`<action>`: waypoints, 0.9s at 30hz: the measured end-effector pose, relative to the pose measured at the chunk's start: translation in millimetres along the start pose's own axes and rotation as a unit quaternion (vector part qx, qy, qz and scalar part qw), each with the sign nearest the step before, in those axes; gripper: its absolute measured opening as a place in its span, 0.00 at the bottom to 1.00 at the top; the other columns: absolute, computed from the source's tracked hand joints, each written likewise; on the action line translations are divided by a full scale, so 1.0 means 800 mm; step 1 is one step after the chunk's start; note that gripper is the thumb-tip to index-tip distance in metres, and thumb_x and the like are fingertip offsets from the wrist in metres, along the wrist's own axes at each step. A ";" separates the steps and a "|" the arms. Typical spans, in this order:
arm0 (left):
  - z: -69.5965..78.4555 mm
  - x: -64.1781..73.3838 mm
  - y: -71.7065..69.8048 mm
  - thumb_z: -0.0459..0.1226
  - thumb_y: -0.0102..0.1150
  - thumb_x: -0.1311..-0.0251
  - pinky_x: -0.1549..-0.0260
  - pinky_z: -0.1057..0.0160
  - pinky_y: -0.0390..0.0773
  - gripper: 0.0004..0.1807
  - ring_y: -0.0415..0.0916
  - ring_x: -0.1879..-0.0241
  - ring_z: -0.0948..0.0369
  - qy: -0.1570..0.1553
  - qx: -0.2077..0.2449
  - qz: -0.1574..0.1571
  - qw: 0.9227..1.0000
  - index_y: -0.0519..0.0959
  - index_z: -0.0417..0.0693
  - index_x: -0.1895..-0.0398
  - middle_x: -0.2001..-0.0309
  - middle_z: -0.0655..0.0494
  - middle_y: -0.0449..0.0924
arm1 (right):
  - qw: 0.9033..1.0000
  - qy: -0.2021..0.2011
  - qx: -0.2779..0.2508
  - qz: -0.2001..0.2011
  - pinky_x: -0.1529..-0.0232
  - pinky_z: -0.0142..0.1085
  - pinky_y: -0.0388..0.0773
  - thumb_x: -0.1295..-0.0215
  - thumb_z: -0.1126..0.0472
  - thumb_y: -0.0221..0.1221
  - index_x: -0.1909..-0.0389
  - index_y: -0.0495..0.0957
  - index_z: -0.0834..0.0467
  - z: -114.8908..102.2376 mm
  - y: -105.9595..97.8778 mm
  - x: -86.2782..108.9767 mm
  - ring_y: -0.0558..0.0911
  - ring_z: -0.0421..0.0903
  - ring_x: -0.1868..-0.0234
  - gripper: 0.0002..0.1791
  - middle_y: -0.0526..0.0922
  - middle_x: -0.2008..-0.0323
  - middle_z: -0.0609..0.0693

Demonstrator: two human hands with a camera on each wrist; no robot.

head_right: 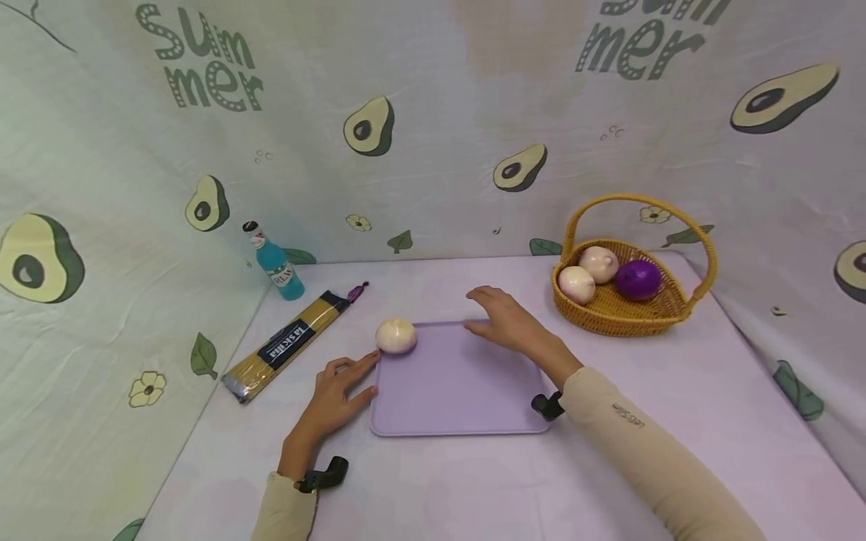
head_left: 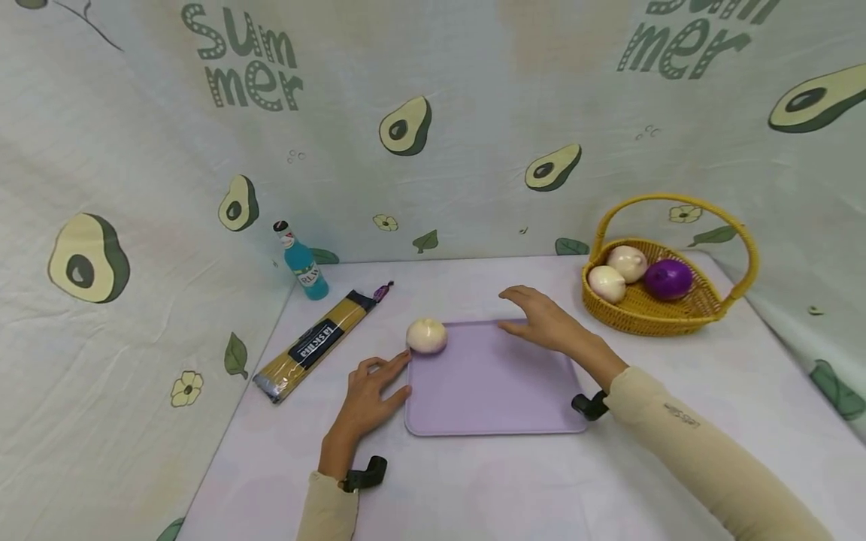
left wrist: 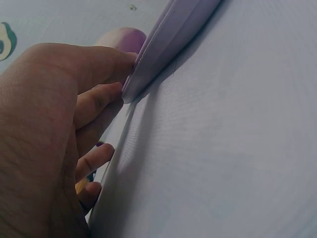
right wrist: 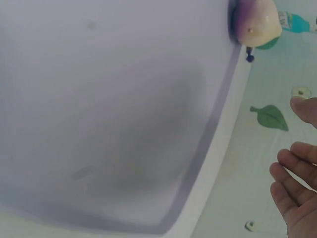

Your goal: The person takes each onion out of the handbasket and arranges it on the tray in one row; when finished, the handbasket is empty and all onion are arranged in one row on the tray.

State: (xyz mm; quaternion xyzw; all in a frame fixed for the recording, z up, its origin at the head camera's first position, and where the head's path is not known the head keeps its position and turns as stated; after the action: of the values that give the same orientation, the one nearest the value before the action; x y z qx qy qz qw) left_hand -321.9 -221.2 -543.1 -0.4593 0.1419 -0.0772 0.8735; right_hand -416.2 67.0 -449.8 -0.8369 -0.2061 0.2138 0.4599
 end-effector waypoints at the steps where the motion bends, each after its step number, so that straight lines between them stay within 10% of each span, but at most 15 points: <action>1: -0.001 0.000 0.000 0.53 0.58 0.33 0.41 0.45 0.52 0.33 0.61 0.37 0.52 -0.001 0.000 -0.001 1.000 0.67 0.61 0.26 0.27 0.64 0.65 | 1.000 0.004 -0.001 0.000 0.35 0.56 0.64 0.35 0.53 0.67 0.35 0.71 0.66 0.003 -0.001 0.001 0.69 0.62 0.33 0.33 0.71 0.34 0.63; 27: -0.003 0.003 0.001 0.54 0.58 0.34 0.41 0.47 0.54 0.33 0.60 0.36 0.54 -0.011 -0.006 0.004 1.000 0.66 0.66 0.26 0.28 0.72 0.64 | 0.999 0.037 0.022 0.023 0.35 0.58 0.63 0.34 0.55 0.65 0.37 0.72 0.69 0.059 -0.043 0.032 0.69 0.64 0.34 0.31 0.72 0.36 0.67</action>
State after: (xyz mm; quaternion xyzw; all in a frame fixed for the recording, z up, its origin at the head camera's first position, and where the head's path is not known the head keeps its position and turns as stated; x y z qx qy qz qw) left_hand -320.7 -223.1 -545.4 -0.4650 0.1350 -0.0680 0.8723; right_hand -426.0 130.2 -447.7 -0.8383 -0.1648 0.1979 0.4805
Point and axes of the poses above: each hand's wrist, its own x-axis away from the middle knuckle, its own y-axis out of the palm, z = x × y, the point moved 9 cm from there along -x, towards the middle knuckle
